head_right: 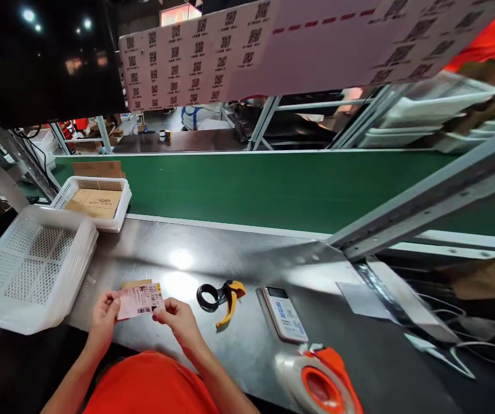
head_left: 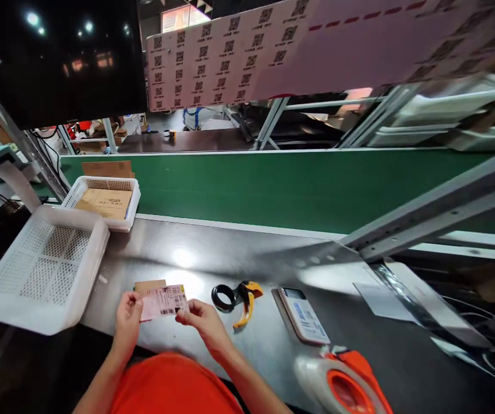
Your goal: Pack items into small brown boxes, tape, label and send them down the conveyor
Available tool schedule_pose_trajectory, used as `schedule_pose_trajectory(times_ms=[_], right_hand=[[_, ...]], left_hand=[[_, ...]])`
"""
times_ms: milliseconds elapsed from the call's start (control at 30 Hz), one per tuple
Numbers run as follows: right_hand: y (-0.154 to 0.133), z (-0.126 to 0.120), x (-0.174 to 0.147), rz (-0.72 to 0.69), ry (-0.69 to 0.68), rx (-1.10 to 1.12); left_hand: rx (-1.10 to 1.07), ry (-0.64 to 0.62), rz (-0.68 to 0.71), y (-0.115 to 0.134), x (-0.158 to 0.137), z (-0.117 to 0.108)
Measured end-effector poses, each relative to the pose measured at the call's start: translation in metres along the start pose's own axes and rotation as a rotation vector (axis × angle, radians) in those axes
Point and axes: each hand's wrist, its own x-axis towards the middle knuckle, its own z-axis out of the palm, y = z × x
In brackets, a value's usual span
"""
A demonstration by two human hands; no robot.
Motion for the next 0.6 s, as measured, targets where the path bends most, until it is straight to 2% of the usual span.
schedule_pose_trajectory(times_ms=[100,167,233,300,367,533,600], right_hand=[[0.017,0.012,-0.005,0.013,0.115,0.199],[0.014,0.018,-0.012,-0.064,0.119,0.128],[0.004,0.020,-0.019,-0.181,0.016,-0.076],[-0.006,0.019,-0.023,-0.301,-0.129,-0.276],[-0.013,0.020,-0.023,-0.374,-0.193,-0.362],[-0.020,0.024,-0.016,-0.414,-0.013,-0.329],[-0.024,0.024,-0.015,-0.450,-0.012,-0.370]], left_hand=[[0.161,-0.213,-0.131,-0.019,-0.012,-0.023],[0.259,-0.241,-0.123,-0.020,-0.018,-0.031],[0.329,-0.234,-0.032,-0.012,-0.020,-0.031],[0.384,-0.314,0.069,-0.001,-0.019,-0.022],[0.418,-0.396,0.117,0.008,-0.016,-0.007],[0.367,-0.316,0.046,0.011,-0.008,0.025],[0.331,-0.301,0.069,0.011,-0.006,0.029]])
